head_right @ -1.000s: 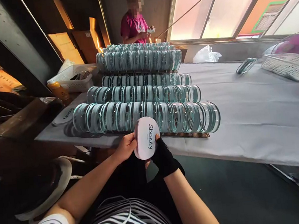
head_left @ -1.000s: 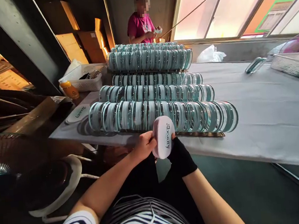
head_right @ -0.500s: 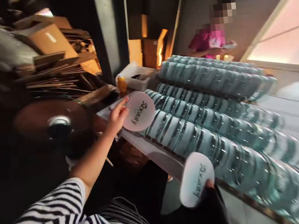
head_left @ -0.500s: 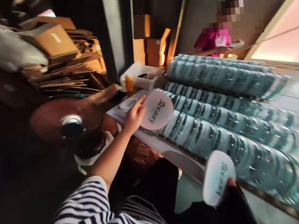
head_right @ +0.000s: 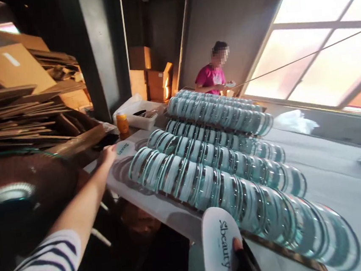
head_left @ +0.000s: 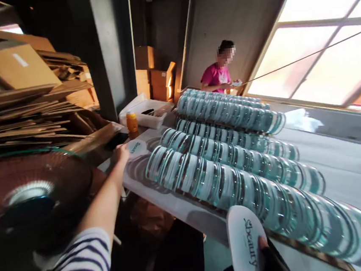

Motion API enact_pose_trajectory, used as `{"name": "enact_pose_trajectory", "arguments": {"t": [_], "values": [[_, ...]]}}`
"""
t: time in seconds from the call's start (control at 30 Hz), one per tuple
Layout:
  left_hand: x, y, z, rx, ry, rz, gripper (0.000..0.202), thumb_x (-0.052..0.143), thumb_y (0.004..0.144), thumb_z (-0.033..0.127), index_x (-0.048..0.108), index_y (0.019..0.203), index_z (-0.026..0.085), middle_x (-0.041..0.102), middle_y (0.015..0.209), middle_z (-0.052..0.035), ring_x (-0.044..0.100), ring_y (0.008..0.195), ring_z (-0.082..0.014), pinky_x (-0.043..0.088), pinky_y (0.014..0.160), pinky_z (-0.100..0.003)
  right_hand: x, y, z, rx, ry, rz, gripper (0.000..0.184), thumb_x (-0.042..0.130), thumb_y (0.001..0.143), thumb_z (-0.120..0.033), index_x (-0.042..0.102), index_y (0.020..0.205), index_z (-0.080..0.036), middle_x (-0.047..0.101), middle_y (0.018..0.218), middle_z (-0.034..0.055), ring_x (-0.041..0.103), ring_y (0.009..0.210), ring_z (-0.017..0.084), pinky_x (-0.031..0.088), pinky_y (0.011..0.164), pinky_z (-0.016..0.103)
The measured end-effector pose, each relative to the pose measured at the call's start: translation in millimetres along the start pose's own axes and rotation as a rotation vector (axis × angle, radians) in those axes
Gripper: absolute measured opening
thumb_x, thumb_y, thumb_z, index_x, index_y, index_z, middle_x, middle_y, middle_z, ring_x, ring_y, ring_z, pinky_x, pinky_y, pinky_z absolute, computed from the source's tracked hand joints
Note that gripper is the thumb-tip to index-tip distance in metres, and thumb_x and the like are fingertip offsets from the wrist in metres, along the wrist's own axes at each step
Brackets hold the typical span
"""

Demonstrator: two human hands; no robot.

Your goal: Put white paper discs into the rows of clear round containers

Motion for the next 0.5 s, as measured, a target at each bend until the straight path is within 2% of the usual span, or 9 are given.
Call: {"name": "enact_pose_trajectory", "arguments": {"t": [0.07, 0.13, 0.2, 0.23, 0.27, 0.37, 0.4, 0.43, 0.5], "values": [[-7.2, -2, -5, 0.010, 0.001, 0.091, 0.041, 0.047, 0.090, 0.012, 0.060, 0.127, -0.002, 0.056, 0.136, -0.0253, 0.046, 0.135, -0.0300, 0.030, 0.116, -0.043, -11, 2, -20, 0.060, -0.053, 0.038, 0.030, 0.069, 0.071, -0.067, 0.071, 0.085, -0.040, 0.072, 0.082, 0.0096, 0.070, 0.074, 0.030, 0.051, 0.060, 0.046], [-23.3, -18, 10, 0.124, -0.046, 0.283, 0.044, 0.045, 0.092, 0.016, 0.055, 0.133, 0.001, 0.051, 0.141, -0.0235, 0.040, 0.139, -0.0276, 0.026, 0.119, -0.043, -11, 4, -63, -0.142, -0.216, -0.015, 0.037, 0.068, 0.072, -0.065, 0.072, 0.091, -0.033, 0.073, 0.085, 0.0080, 0.068, 0.072, 0.027, 0.053, 0.059, 0.040], [-34.6, -65, 44, 0.381, -0.186, 0.449, 0.039, 0.047, 0.092, 0.021, 0.057, 0.128, 0.007, 0.057, 0.134, -0.0190, 0.046, 0.133, -0.0257, 0.031, 0.118, -0.044, 10, 1, -102, -0.434, -0.403, -0.168, 0.042, 0.063, 0.077, -0.062, 0.073, 0.091, -0.024, 0.072, 0.080, 0.0070, 0.066, 0.069, 0.025, 0.053, 0.058, 0.034], [-32.6, -98, 66, 0.551, -0.286, 0.436, 0.035, 0.049, 0.092, 0.024, 0.059, 0.123, 0.011, 0.060, 0.127, -0.0163, 0.051, 0.128, -0.0253, 0.036, 0.115, -0.045, 26, -2, -113, -0.566, -0.493, -0.277, 0.042, 0.060, 0.079, -0.060, 0.073, 0.090, -0.022, 0.072, 0.078, 0.0068, 0.066, 0.069, 0.024, 0.053, 0.059, 0.032], [-27.0, -137, 86, 0.708, -0.412, 0.371, 0.031, 0.050, 0.093, 0.025, 0.060, 0.120, 0.015, 0.062, 0.122, -0.0130, 0.054, 0.123, -0.0239, 0.041, 0.111, -0.044, 44, -6, -118, -0.674, -0.578, -0.386, 0.041, 0.057, 0.082, -0.057, 0.074, 0.089, -0.020, 0.073, 0.078, 0.0068, 0.066, 0.069, 0.023, 0.053, 0.061, 0.030], [16.8, -264, 139, 1.146, -0.592, -0.183, 0.028, 0.050, 0.093, 0.024, 0.060, 0.119, 0.024, 0.065, 0.114, -0.0081, 0.059, 0.117, -0.0224, 0.049, 0.104, -0.043, 90, -14, -107, -0.860, -0.785, -0.585, 0.035, 0.050, 0.087, -0.044, 0.075, 0.095, -0.020, 0.075, 0.087, 0.0083, 0.070, 0.078, 0.025, 0.054, 0.070, 0.031], [35.6, -298, 147, 1.177, -0.547, -0.353, 0.031, 0.052, 0.093, 0.025, 0.059, 0.123, 0.023, 0.065, 0.117, -0.0090, 0.060, 0.116, -0.0221, 0.051, 0.103, -0.041, 100, -14, -100, -0.890, -0.836, -0.605, 0.034, 0.049, 0.088, -0.039, 0.074, 0.098, -0.020, 0.075, 0.091, 0.0091, 0.071, 0.083, 0.025, 0.054, 0.074, 0.032], [52.4, -321, 151, 1.146, -0.498, -0.461, 0.034, 0.050, 0.094, 0.024, 0.058, 0.126, 0.023, 0.066, 0.116, -0.0093, 0.062, 0.113, -0.0208, 0.053, 0.100, -0.039, 107, -14, -93, -0.908, -0.877, -0.606, 0.032, 0.050, 0.088, -0.036, 0.074, 0.102, -0.019, 0.075, 0.093, 0.0097, 0.071, 0.086, 0.025, 0.054, 0.076, 0.032], [78.0, -341, 150, 1.003, -0.430, -0.552, 0.036, 0.046, 0.094, 0.021, 0.058, 0.128, 0.022, 0.069, 0.113, -0.0096, 0.066, 0.107, -0.0190, 0.055, 0.095, -0.035, 114, -12, -84, -0.923, -0.932, -0.606, 0.031, 0.050, 0.088, -0.031, 0.072, 0.107, -0.019, 0.075, 0.096, 0.0101, 0.071, 0.089, 0.025, 0.053, 0.078, 0.032]]}}
Point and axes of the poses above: each hand's wrist, its own y-axis towards the middle knuckle, its own x-axis out of the palm, z = x × y, the point moved 7 cm from there along y, towards the middle knuckle
